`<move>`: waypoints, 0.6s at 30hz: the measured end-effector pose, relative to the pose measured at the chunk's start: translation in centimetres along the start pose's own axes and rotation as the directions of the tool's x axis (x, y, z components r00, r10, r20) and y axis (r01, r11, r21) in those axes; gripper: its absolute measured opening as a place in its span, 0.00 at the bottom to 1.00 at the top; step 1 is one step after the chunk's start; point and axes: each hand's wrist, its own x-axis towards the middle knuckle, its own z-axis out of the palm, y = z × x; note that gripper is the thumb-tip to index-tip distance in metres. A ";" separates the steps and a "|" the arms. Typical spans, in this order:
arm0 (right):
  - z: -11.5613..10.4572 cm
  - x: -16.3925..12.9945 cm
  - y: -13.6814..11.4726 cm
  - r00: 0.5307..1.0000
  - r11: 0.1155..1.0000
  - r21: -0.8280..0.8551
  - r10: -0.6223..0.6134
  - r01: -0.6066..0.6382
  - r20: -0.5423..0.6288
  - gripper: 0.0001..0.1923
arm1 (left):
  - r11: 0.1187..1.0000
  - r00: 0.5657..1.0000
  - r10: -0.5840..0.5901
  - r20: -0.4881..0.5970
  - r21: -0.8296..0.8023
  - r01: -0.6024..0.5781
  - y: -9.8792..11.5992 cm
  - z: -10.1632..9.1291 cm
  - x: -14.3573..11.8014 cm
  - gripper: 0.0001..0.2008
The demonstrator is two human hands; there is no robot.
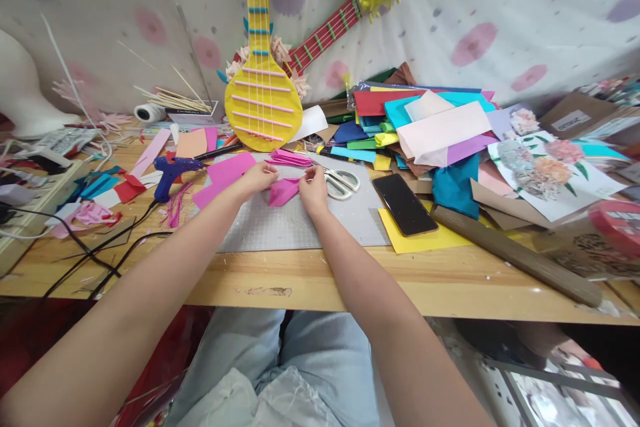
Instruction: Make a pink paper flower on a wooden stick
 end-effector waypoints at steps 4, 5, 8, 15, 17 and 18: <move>0.1 0.2 0.6 1.000 1.000 0.018 0.003 -0.003 0.025 0.11 | 0.952 0.974 -0.118 0.196 -0.257 0.167 0.9 0.3 -0.6 0.06; 0.1 0.2 0.6 0.999 1.000 0.011 -0.011 0.011 0.032 0.11 | 0.947 0.972 -0.122 0.203 -0.269 0.175 1.0 0.3 -0.8 0.08; 0.2 0.3 0.6 0.998 0.999 -0.010 -0.042 0.043 0.056 0.11 | 0.975 0.975 -0.064 0.215 -0.197 0.107 0.8 0.3 -1.4 0.16; 0.1 -0.2 -0.3 0.996 0.998 0.018 -0.067 0.066 0.056 0.10 | 0.997 0.962 0.060 0.267 -0.055 -0.047 0.0 0.6 -1.5 0.19; 0.0 -0.3 -0.6 0.997 0.998 0.014 -0.068 0.067 0.033 0.10 | 0.998 0.977 0.053 0.206 -0.038 -0.046 -0.2 0.8 -1.2 0.18; -0.1 -0.3 -0.6 0.998 0.998 0.009 -0.064 0.064 0.023 0.10 | 0.999 0.983 0.041 0.179 -0.038 -0.034 -0.4 0.9 -1.0 0.19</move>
